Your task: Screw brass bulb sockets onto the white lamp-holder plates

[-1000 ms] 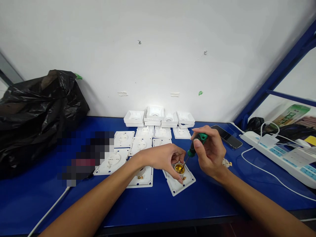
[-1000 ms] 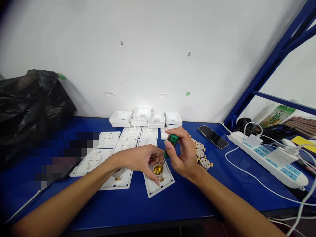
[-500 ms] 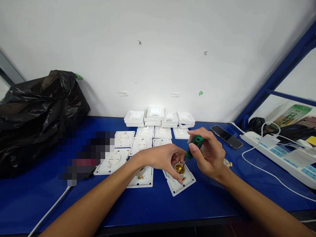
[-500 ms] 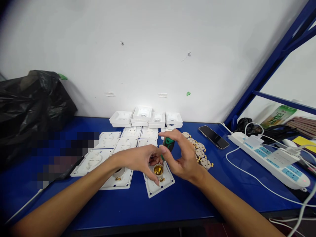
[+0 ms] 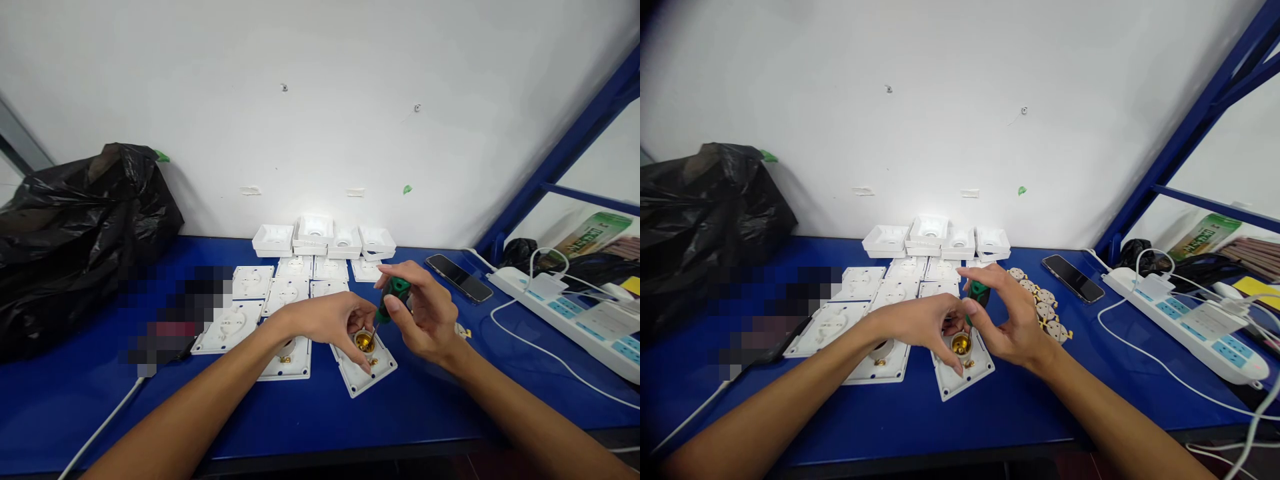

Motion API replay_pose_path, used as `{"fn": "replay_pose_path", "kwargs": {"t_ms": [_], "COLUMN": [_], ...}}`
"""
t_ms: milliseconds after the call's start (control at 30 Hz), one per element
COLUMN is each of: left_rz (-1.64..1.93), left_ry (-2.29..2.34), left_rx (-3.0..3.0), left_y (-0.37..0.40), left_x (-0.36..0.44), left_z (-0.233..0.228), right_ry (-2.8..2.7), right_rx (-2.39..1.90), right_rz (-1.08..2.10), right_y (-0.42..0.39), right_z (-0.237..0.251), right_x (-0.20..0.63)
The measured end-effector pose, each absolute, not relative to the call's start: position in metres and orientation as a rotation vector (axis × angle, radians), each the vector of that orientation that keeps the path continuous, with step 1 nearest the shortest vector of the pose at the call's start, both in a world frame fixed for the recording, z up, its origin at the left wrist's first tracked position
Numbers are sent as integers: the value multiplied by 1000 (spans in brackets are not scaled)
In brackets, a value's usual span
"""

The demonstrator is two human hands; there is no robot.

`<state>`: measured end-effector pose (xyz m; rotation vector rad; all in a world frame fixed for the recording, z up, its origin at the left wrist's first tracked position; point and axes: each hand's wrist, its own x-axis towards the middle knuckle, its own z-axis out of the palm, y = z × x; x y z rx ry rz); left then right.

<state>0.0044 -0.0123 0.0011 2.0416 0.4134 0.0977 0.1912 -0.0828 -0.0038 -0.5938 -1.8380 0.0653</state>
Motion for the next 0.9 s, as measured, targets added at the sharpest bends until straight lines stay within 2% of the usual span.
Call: {"fn": "replay_pose_path", "kwargs": {"t_ms": [267, 433, 567, 733, 900], "left_rz": [81, 70, 74, 71, 83], "left_ry": [408, 442, 415, 426, 409], "left_rx": [2025, 2031, 2034, 2042, 2031], "left_y": [-12, -12, -12, -12, -12], "left_x": [4, 4, 4, 4, 4], "left_z": [1, 1, 2, 1, 2], "right_ry": [-1810, -1862, -1783, -1854, -1851], "right_rx": [-564, -576, -572, -607, -603], "right_rz": [-42, 7, -137, -33, -140], "right_y": [-80, -81, -79, -80, -81], "right_z": [-6, -4, -6, -7, -2], "right_x": [191, 190, 189, 190, 188]}}
